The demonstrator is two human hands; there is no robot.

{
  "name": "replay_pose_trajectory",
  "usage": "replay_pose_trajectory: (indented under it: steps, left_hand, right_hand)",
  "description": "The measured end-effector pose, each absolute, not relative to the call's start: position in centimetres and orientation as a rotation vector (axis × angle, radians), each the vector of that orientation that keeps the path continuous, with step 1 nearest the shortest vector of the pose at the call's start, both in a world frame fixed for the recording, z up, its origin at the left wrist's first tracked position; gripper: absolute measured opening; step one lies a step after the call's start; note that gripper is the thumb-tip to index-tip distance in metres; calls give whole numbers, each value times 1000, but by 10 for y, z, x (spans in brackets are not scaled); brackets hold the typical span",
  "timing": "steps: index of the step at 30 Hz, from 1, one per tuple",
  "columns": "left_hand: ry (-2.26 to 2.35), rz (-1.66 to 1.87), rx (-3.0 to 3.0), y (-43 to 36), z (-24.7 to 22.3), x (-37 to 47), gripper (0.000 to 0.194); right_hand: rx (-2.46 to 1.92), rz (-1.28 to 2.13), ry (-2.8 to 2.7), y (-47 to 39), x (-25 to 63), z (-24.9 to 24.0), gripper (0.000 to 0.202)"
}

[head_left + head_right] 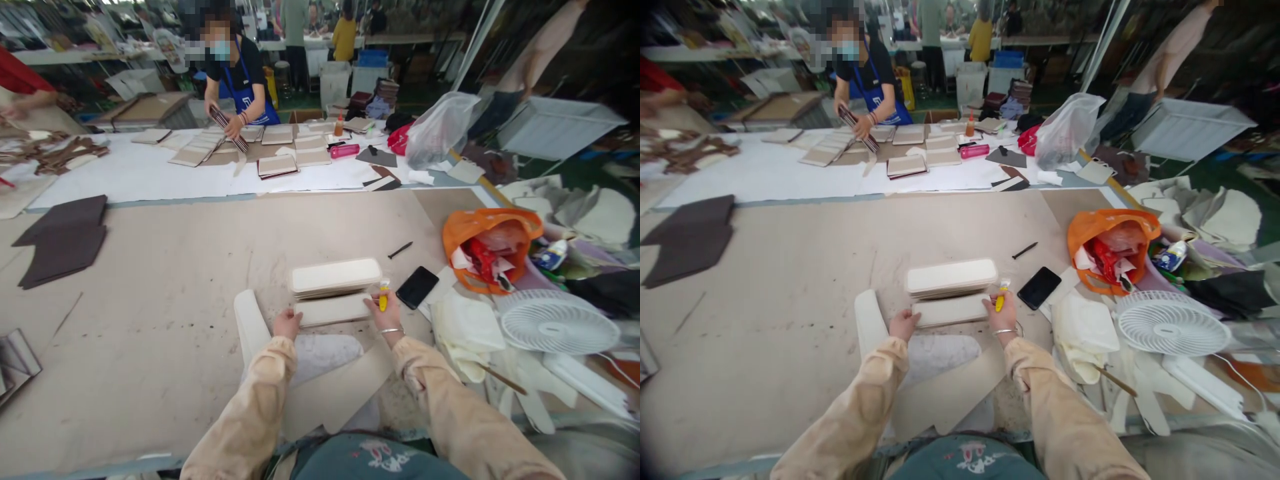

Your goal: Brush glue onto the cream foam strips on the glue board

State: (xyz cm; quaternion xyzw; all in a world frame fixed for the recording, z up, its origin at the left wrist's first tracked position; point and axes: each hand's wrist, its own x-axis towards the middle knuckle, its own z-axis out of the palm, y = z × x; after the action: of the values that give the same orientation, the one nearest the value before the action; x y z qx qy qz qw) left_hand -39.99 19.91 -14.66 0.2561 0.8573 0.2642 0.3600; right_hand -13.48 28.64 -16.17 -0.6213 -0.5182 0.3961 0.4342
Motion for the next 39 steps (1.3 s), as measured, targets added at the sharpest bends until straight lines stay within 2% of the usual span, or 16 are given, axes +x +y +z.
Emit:
replay_pose_trajectory:
  steps: [7, 12, 18, 20, 24, 26, 39]
  left_hand:
    - [2248, 661, 737, 202, -146, -398, 16]
    - [2312, 678, 825, 192, -135, -392, 35]
    - [2121, 470, 1480, 125, -101, -353, 42]
    - [2047, 321, 1667, 97, -93, -330, 52]
    - [2012, 69, 1761, 63, -91, -289, 83]
    - [1990, 10, 1781, 58, -95, -275, 90]
    - [1959, -79, 1820, 50, -89, -267, 70]
  right_hand:
    - [-1603, 884, -1407, 290, -136, -164, 35]
    - [-1655, 782, -1537, 284, -126, -156, 31]
    - [-1554, 835, -1549, 261, -87, -134, 30]
    - [-1542, 891, -1538, 246, -71, -128, 31]
    - [-1546, 939, -1503, 213, -44, -125, 34]
    - [-1526, 959, -1493, 196, -34, -126, 34]
    - [-1463, 1031, -1617, 154, -2, -122, 28]
